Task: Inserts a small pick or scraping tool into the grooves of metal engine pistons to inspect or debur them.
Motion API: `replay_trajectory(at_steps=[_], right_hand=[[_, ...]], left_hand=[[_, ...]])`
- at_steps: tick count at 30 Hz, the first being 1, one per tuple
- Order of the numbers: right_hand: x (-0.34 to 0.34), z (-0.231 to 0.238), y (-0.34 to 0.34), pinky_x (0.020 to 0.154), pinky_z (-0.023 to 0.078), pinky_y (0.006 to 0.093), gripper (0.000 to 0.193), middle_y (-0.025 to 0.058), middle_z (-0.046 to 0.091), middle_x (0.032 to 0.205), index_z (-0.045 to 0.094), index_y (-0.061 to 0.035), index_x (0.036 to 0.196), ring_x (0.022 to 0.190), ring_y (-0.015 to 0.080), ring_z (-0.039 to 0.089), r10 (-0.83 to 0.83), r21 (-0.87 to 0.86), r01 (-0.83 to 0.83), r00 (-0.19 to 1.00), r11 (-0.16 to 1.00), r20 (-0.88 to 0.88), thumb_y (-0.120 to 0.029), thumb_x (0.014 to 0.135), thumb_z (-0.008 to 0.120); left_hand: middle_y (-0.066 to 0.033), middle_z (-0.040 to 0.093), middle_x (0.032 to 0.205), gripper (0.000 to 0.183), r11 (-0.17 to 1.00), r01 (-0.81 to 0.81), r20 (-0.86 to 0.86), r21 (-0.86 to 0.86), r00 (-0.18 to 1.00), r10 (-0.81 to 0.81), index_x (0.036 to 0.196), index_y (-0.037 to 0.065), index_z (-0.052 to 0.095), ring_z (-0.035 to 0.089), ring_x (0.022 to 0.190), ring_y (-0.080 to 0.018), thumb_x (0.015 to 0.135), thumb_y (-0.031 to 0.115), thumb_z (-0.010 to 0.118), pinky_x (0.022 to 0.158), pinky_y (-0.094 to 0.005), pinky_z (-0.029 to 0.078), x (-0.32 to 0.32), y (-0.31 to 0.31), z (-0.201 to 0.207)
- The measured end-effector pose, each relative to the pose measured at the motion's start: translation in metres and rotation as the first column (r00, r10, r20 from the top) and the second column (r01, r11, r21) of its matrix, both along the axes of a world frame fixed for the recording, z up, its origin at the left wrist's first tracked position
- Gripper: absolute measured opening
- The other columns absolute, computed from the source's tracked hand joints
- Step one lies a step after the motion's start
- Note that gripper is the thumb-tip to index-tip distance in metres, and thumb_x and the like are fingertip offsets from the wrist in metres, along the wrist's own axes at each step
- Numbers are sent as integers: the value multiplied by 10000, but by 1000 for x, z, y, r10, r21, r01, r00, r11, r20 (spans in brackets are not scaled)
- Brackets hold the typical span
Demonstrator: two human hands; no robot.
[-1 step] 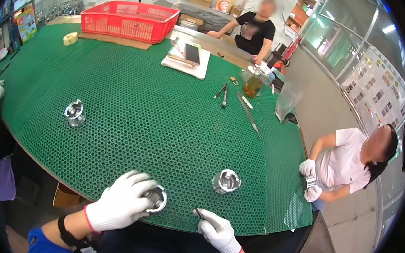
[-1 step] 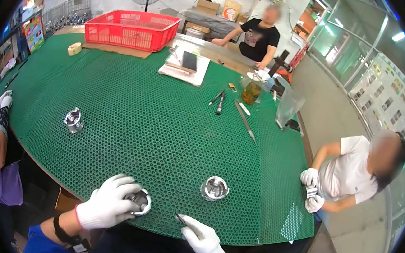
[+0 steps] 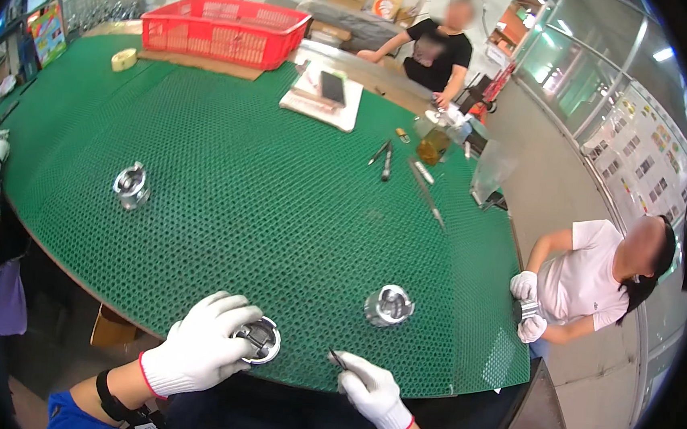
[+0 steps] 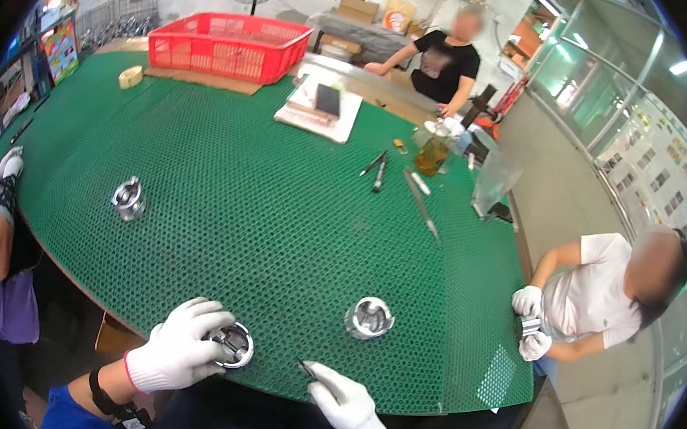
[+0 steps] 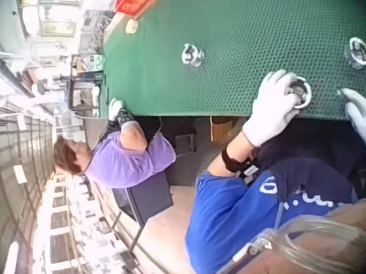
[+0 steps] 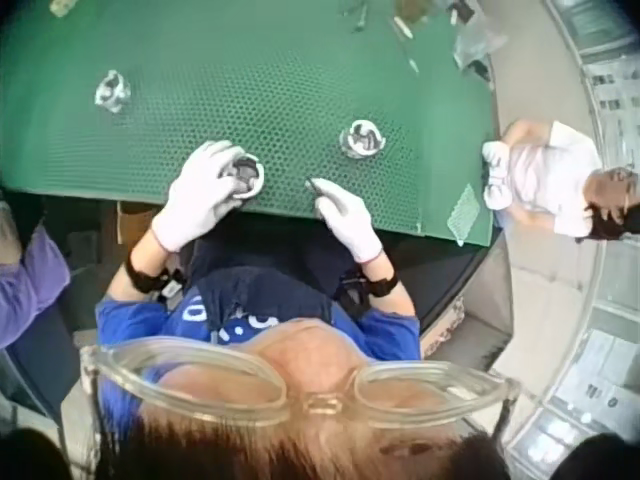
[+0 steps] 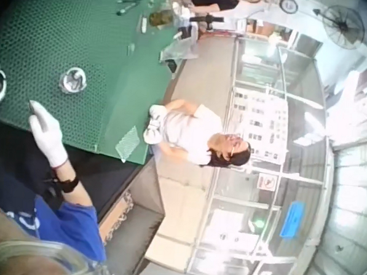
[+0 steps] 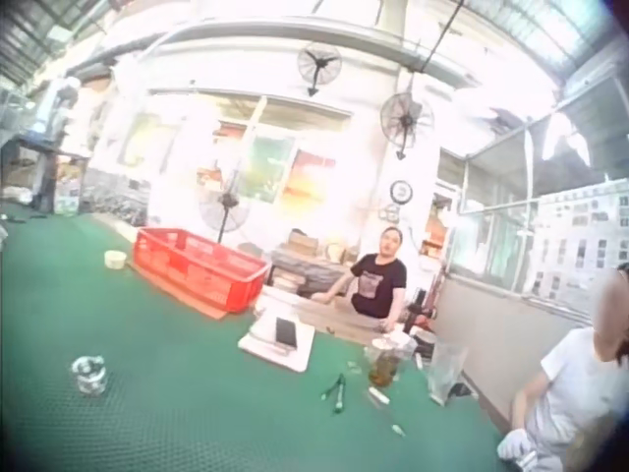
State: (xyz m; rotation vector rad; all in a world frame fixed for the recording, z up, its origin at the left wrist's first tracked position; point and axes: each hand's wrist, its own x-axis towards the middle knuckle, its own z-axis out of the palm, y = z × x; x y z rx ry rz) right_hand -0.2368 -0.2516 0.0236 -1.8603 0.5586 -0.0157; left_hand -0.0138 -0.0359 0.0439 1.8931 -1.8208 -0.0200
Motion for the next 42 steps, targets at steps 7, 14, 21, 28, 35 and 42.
replay_trajectory(at_steps=[7, 14, 21, 28, 35, 42], right_hand=[[61, 42, 8, 664, 567, 383, 307, 91, 714, 884, 667, -146, 1214, 746, 278, 696, 437, -716, -238, 893, 656, 103, -157, 908, 639], [68, 39, 43, 466, 517, 394, 217, 57, 583, 613, 619, -206, 1112, 494, 266, 617, 360, -838, -340, 914, 426, -188, -218, 898, 651], [51, 32, 42, 606, 578, 380, 359, 79, 680, 770, 628, -179, 1242, 654, 280, 688, 378, -666, -333, 922, 668, -82, -155, 885, 658], [31, 37, 16, 698, 561, 359, 385, 133, 717, 917, 666, -104, 1237, 783, 288, 710, 218, -539, -191, 976, 820, -13, -38, 859, 651], [33, 35, 4, 634, 543, 385, 354, 99, 658, 773, 663, -172, 1224, 680, 287, 666, 264, -602, -220, 964, 768, -15, -122, 874, 670], [86, 37, 17, 506, 510, 389, 219, 51, 578, 640, 642, -192, 1123, 533, 263, 618, 338, -865, -230, 938, 446, -75, -214, 906, 662]], left_hand=[[-111, 601, 966, 342, 940, -274, -254, -203, 942, 220, 876, 118, 640, 599, 944, -356, 618, 158, 860, 830, -460, 501, -11, 18, -29], [-99, 615, 1015, 362, 947, -307, -279, -91, 921, 271, 938, 141, 686, 613, 1039, -352, 654, 265, 872, 1028, -518, 480, -14, 23, -42], [-90, 618, 998, 370, 955, -289, -244, -69, 933, 265, 988, 151, 698, 621, 1009, -342, 675, 271, 856, 1016, -508, 489, -15, 25, -34], [-165, 574, 1197, 521, 955, -271, 182, -123, 940, 290, 1048, 167, 708, 528, 1205, -437, 766, 606, 692, 1054, -621, 386, 3, 13, -11], [-156, 604, 1183, 423, 942, -333, -316, 36, 891, 327, 1057, 132, 708, 605, 1097, -337, 662, 84, 851, 891, -417, 528, -4, 11, -25], [-99, 611, 869, 323, 913, -377, -230, -158, 913, 337, 893, 124, 683, 599, 813, -307, 625, 177, 854, 698, -417, 494, -7, 3, -32]])
